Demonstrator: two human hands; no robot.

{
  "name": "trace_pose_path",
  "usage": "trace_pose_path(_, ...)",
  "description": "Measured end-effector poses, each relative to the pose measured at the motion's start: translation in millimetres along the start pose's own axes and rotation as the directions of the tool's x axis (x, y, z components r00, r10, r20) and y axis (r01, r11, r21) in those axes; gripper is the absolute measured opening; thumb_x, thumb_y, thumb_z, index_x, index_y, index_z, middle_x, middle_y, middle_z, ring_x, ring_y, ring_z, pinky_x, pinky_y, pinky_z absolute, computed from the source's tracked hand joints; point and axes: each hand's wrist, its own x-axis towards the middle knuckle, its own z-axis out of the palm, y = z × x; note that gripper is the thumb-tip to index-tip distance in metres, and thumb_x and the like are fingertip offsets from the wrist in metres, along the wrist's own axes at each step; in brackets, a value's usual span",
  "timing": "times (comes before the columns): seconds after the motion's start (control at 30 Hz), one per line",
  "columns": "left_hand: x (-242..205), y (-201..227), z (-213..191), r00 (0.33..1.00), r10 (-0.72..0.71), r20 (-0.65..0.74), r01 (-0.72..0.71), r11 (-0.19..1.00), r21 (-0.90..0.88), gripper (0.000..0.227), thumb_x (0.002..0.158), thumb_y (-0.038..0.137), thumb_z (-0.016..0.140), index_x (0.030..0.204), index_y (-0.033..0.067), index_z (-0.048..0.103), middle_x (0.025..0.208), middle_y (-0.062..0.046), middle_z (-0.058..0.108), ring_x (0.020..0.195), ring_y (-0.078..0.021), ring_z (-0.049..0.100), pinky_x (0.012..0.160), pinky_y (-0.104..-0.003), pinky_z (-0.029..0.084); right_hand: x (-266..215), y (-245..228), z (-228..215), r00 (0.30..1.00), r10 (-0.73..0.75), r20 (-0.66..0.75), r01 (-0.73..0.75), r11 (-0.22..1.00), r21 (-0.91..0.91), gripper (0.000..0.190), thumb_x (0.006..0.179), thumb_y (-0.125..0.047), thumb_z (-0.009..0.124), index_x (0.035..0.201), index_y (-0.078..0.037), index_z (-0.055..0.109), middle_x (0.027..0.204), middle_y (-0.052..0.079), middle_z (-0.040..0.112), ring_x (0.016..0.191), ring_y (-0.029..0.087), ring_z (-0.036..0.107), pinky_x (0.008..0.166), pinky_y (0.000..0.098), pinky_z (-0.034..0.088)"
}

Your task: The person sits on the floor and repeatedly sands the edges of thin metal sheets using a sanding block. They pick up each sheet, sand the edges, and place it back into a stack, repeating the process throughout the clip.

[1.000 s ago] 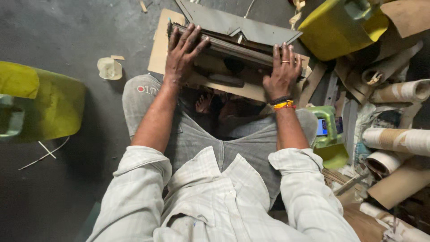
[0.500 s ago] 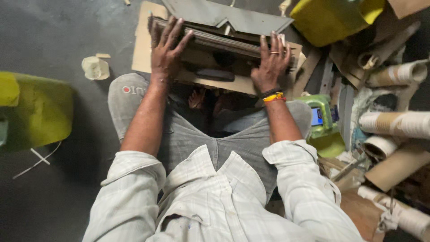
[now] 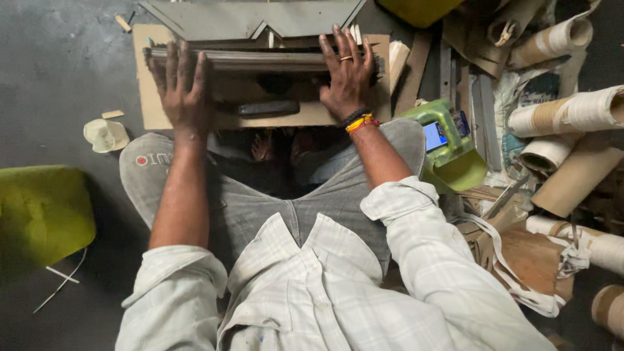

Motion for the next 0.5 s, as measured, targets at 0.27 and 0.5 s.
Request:
trace_pose_path(0.27,12.2,13.2,-24.4,0.999,0.047,0.004,-0.046,0.995,-0.092,0.059,0.093,0.012,0.068,0.151,0.0093,0.057,0.162,-0.017,0.044,0.155,-0.0358,0.032,0.126,-0.062,0.017,7.6,-4.1,-10.3,0.995,0.055,0.084,-0.060,0.996,0.066,0.098,0.069,-0.030,0.086,0.156,-0.016,0.043,0.161,0.014,0.034,0.151,0.033,0.030,0.123,0.0661,0.011)
trace_pose_path(0.5,104.7,46.3,1.7,0.986,0.078,0.145,-0.039,0.966,-0.255,0.049,0.088,0.029,0.077,0.131,0.0083,0.067,0.147,-0.019,0.059,0.137,-0.0394,0.052,0.116,-0.049,0.042,4.3,-4.3,-25.1,0.938,0.235,-0.254,-0.165,0.949,0.267,0.079,0.090,-0.021,0.071,0.160,-0.003,0.041,0.165,0.017,0.042,0.156,0.036,0.036,0.132,0.0513,0.022)
